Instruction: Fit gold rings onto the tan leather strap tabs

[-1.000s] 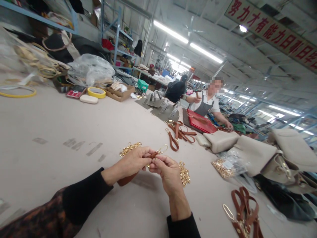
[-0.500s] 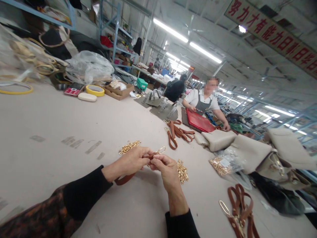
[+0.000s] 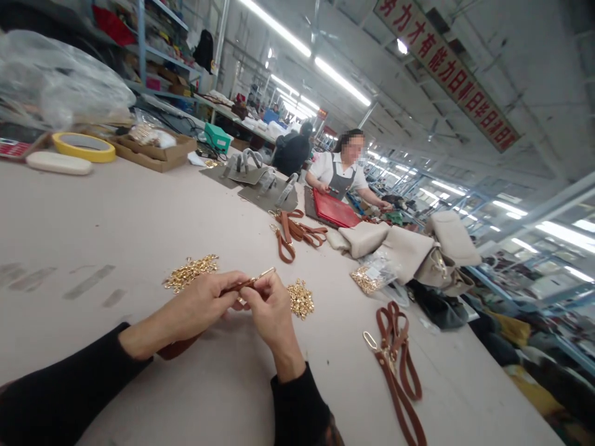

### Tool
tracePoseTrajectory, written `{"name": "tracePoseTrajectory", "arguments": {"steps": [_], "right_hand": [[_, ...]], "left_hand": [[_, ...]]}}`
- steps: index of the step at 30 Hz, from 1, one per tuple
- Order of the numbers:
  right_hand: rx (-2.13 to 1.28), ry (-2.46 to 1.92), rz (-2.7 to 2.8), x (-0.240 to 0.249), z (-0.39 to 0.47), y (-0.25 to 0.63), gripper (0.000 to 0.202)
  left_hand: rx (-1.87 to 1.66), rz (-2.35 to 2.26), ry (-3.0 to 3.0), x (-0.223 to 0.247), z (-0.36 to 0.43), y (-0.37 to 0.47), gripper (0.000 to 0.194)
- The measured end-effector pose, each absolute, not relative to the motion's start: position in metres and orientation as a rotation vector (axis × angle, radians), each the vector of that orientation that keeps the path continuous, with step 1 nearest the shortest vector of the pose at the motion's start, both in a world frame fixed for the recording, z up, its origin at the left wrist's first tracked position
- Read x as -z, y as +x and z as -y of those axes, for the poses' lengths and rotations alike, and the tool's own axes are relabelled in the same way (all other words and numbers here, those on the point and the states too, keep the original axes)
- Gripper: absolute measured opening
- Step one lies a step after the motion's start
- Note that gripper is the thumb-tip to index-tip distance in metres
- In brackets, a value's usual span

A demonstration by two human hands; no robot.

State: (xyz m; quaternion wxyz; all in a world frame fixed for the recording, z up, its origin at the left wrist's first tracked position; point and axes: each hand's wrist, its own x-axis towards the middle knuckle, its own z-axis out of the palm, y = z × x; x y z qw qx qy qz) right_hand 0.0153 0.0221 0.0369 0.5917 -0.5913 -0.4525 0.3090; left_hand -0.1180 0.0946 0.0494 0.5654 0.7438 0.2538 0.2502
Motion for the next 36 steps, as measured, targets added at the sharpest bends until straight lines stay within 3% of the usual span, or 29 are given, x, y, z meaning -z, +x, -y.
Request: {"name": "tracePoseTrajectory", "arguments": {"steps": [4, 9, 16, 28, 36], "right_hand": [[-0.653, -1.484, 1.107, -0.043, -0.013, 0.029, 0.02], [-0.344, -1.832, 1.098, -0.044, 0.029, 0.075, 0.023], [-0.068, -2.366, 1.296, -0.025, 0.072, 0.099, 0.018], [0.282, -2.547, 1.596, -0.016, 0.058, 0.094, 0.022], [0.184, -2.463, 1.546, -0.013, 0.055, 0.101, 0.026]], "left_hand": [[-0.474, -0.627, 1.749, -0.047, -0.098, -0.114, 0.038], [-0.56, -0.753, 1.839, -0.048, -0.106, -0.117, 0.026], [-0.535, -0.717, 1.592, -0.051, -0.103, -0.119, 0.042], [-0.379, -0.669, 1.598, -0.038, -0.096, -0.114, 0.033], [-0.379, -0.66, 1.57, -0.043, -0.09, -0.112, 0.033]]}}
